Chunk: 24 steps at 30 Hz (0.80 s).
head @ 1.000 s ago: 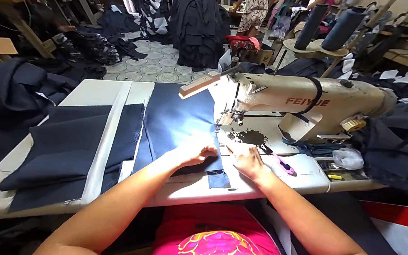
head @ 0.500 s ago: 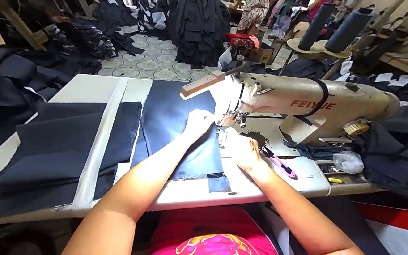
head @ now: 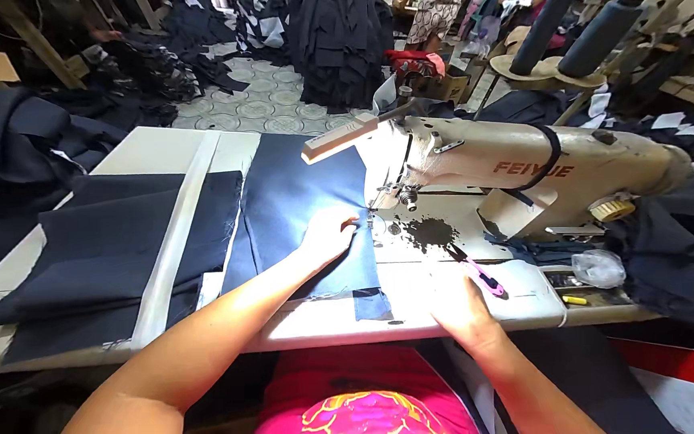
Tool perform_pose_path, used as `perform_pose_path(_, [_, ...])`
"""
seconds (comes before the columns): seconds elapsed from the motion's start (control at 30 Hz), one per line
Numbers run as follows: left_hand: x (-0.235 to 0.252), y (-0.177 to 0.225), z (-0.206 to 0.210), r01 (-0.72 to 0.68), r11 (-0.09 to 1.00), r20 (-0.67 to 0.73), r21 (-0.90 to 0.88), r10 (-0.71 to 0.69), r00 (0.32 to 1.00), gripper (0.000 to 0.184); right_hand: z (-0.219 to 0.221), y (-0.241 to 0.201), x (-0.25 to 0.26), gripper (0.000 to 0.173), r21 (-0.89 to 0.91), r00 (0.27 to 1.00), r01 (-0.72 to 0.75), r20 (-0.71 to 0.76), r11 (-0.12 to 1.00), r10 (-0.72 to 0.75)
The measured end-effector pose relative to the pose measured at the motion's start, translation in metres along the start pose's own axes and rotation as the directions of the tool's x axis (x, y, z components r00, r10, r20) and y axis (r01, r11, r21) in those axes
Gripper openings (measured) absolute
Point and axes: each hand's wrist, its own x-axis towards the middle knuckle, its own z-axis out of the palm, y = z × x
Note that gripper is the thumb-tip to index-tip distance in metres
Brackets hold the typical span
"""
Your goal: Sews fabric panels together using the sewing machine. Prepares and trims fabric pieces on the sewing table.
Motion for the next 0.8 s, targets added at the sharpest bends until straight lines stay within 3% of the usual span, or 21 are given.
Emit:
perform_pose_path(0.1, [-0.002, 0.001, 0.0, -0.188, 0.981, -0.018, 0.052, 0.19, 0.982, 0.023, -0.006, 0.013, -0.015, 0.029, 0.062, 0.981, 0.14, 0.128, 0.988, -0.147])
perform_pose_path(0.2, [0.0, 0.012, -0.001, -0.27, 0.953, 0.123, 0.137, 0.254, 0.959, 0.038, -0.009, 0.013, -0.024, 0.034, 0.103, 0.956, 0.209, 0.188, 0.973, -0.225])
perform_pose_path(0.27, [0.002, 0.017, 0.001, -0.261, 0.945, 0.221, 0.199, 0.216, 0.951, 0.051, -0.008, 0.013, -0.026, 0.038, 0.119, 0.947, 0.251, 0.176, 0.961, -0.269])
perform_pose_path(0.37, [0.004, 0.017, 0.006, -0.214, 0.936, 0.337, 0.279, 0.113, 0.935, 0.056, -0.012, 0.012, -0.025, 0.04, 0.104, 0.945, 0.263, 0.17, 0.959, -0.278])
perform_pose_path(0.53, [0.001, 0.012, 0.009, -0.184, 0.926, 0.363, 0.331, 0.056, 0.93, 0.055, -0.008, 0.016, -0.02, 0.039, 0.147, 0.947, 0.292, 0.091, 0.945, -0.307])
perform_pose_path(0.67, [0.006, 0.022, 0.004, -0.122, 0.922, 0.43, 0.368, -0.052, 0.901, 0.056, -0.013, 0.019, -0.011, 0.032, 0.025, 0.973, 0.21, 0.094, 0.977, -0.211])
perform_pose_path(0.73, [0.004, 0.03, 0.001, -0.089, 0.968, 0.311, 0.236, 0.012, 0.95, 0.048, -0.011, 0.027, -0.01, 0.032, 0.031, 0.969, 0.235, 0.064, 0.971, -0.237])
perform_pose_path(0.8, [0.002, 0.04, 0.001, -0.056, 0.998, 0.054, -0.008, 0.056, 0.997, 0.042, -0.01, 0.032, -0.012, 0.037, 0.086, 0.962, 0.257, 0.077, 0.963, -0.263])
